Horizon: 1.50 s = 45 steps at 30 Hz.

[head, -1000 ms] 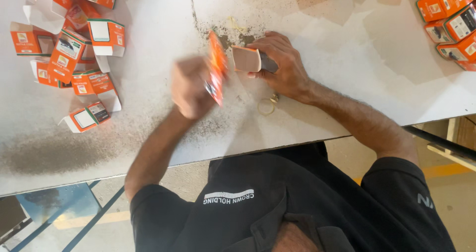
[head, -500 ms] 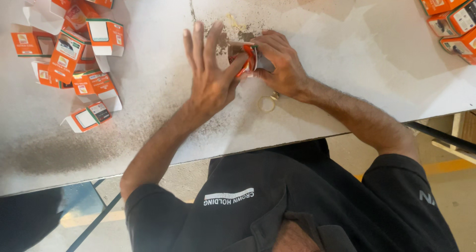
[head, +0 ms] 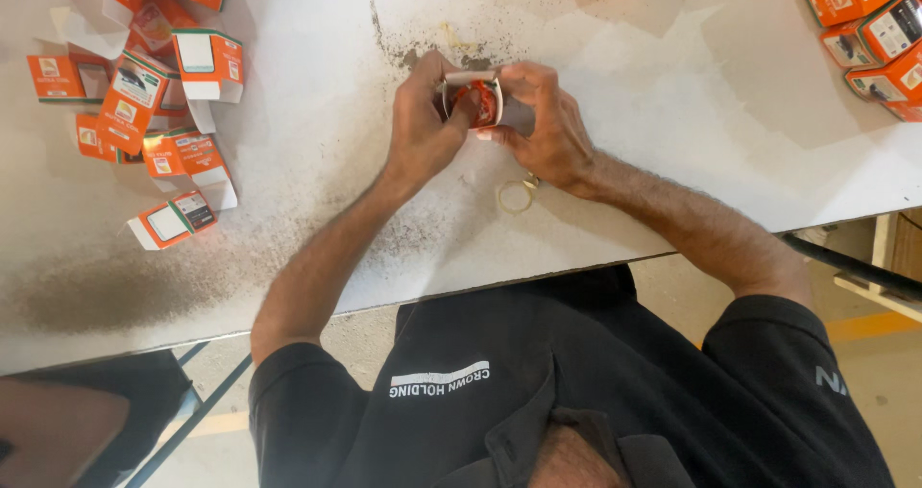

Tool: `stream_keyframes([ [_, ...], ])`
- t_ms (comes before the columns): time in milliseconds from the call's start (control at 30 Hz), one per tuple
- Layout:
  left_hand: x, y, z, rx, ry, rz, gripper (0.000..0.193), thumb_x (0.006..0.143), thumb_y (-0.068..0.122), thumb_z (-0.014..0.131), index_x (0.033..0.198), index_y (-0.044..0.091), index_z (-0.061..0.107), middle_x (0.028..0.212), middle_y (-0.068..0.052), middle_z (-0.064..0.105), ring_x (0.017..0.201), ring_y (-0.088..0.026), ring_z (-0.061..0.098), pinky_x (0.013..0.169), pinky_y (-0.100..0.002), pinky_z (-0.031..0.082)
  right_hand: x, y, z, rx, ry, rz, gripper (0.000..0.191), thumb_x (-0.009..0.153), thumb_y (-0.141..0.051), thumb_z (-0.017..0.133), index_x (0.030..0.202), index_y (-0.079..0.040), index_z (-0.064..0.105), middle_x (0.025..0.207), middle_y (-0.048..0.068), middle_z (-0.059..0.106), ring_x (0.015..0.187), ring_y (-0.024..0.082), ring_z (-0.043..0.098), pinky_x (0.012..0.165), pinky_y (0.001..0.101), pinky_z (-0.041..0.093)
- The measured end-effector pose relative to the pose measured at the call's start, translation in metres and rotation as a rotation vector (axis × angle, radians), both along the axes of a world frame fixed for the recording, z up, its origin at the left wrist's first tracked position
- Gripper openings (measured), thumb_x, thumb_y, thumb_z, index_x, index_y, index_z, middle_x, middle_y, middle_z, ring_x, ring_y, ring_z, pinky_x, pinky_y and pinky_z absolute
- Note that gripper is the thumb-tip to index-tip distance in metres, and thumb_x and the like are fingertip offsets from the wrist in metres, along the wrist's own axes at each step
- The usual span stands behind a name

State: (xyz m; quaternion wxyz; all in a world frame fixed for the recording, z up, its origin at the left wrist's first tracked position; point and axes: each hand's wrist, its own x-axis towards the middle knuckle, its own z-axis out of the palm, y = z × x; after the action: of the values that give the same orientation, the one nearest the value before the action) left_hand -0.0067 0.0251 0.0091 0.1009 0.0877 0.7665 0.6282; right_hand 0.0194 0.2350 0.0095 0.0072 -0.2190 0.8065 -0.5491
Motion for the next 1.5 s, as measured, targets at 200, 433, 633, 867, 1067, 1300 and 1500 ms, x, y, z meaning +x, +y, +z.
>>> stream_keyframes([
  [200, 0.002, 0.003, 0.024, 0.017, 0.044, -0.046, 0.018, 0.095, -0.008, 0.066, 0.109, -0.002, 0.058, 0.09, -0.004, 0.061, 0.074, -0.007, 0.055, 0.061, -0.026, 0.046, -0.002, -0.001, 0.005, 0.292, 0.337, 0.033, 0.057, 0.087, -0.009, 0.087, 0.137, 0.0, 0.061, 0.14, 0.018, 0.061, 0.133, 0.038, 0.058, 0.109, 0.0476, 0.055],
  [433, -0.016, -0.026, 0.046, 0.402, -0.507, -0.186, 0.033, 0.093, -0.002, 0.052, 0.121, 0.003, 0.068, 0.096, -0.006, 0.074, 0.078, -0.013, 0.069, 0.077, -0.032, 0.066, -0.004, -0.003, 0.018, 0.438, 0.434, 0.06, 0.05, 0.089, -0.006, 0.083, 0.133, 0.001, 0.062, 0.137, 0.02, 0.062, 0.135, 0.037, 0.056, 0.11, 0.0507, 0.049],
  [633, -0.009, -0.01, 0.016, 0.032, -0.143, -0.131, 0.024, 0.094, -0.011, 0.071, 0.116, -0.004, 0.065, 0.099, -0.016, 0.064, 0.084, -0.02, 0.064, 0.077, -0.039, 0.056, -0.005, -0.004, 0.018, 0.379, 0.41, 0.021, 0.047, 0.085, -0.003, 0.084, 0.124, -0.002, 0.059, 0.137, 0.016, 0.066, 0.132, 0.036, 0.06, 0.11, 0.0515, 0.049],
  [867, 0.006, -0.022, 0.016, -0.255, 0.717, -0.291, 0.044, 0.089, -0.002, 0.08, 0.13, 0.002, 0.064, 0.144, -0.017, 0.063, 0.141, -0.036, 0.055, 0.12, -0.047, 0.051, -0.003, 0.001, 0.008, 0.3, 0.291, -0.014, 0.053, 0.08, -0.002, 0.087, 0.113, -0.004, 0.044, 0.135, 0.022, 0.065, 0.128, 0.04, 0.063, 0.111, 0.0511, 0.049],
  [1067, 0.007, -0.019, 0.012, -0.257, 0.706, -0.231, 0.029, 0.089, -0.002, 0.082, 0.112, 0.004, 0.066, 0.143, -0.016, 0.063, 0.141, -0.036, 0.056, 0.115, -0.044, 0.056, -0.005, 0.002, 0.003, 0.3, 0.257, 0.012, 0.055, 0.087, -0.012, 0.09, 0.112, -0.006, 0.042, 0.135, 0.021, 0.065, 0.13, 0.041, 0.061, 0.108, 0.0496, 0.051],
  [1300, 0.01, -0.02, 0.001, -0.167, 0.634, -0.198, 0.021, 0.091, -0.001, 0.082, 0.103, 0.004, 0.065, 0.141, -0.016, 0.065, 0.141, -0.037, 0.056, 0.115, -0.045, 0.057, -0.006, 0.002, 0.009, 0.309, 0.242, 0.0, 0.054, 0.086, -0.011, 0.09, 0.112, -0.007, 0.043, 0.135, 0.02, 0.065, 0.13, 0.042, 0.061, 0.107, 0.0492, 0.052],
  [1500, 0.013, -0.02, -0.003, -0.456, 0.838, -0.323, 0.026, 0.097, 0.027, 0.08, 0.095, 0.008, 0.063, 0.158, -0.025, 0.043, 0.152, -0.04, 0.035, 0.124, -0.053, 0.032, -0.001, 0.001, -0.006, 0.256, 0.309, 0.019, 0.061, 0.086, -0.004, 0.086, 0.13, -0.004, 0.045, 0.137, 0.02, 0.064, 0.129, 0.04, 0.062, 0.112, 0.0515, 0.051],
])
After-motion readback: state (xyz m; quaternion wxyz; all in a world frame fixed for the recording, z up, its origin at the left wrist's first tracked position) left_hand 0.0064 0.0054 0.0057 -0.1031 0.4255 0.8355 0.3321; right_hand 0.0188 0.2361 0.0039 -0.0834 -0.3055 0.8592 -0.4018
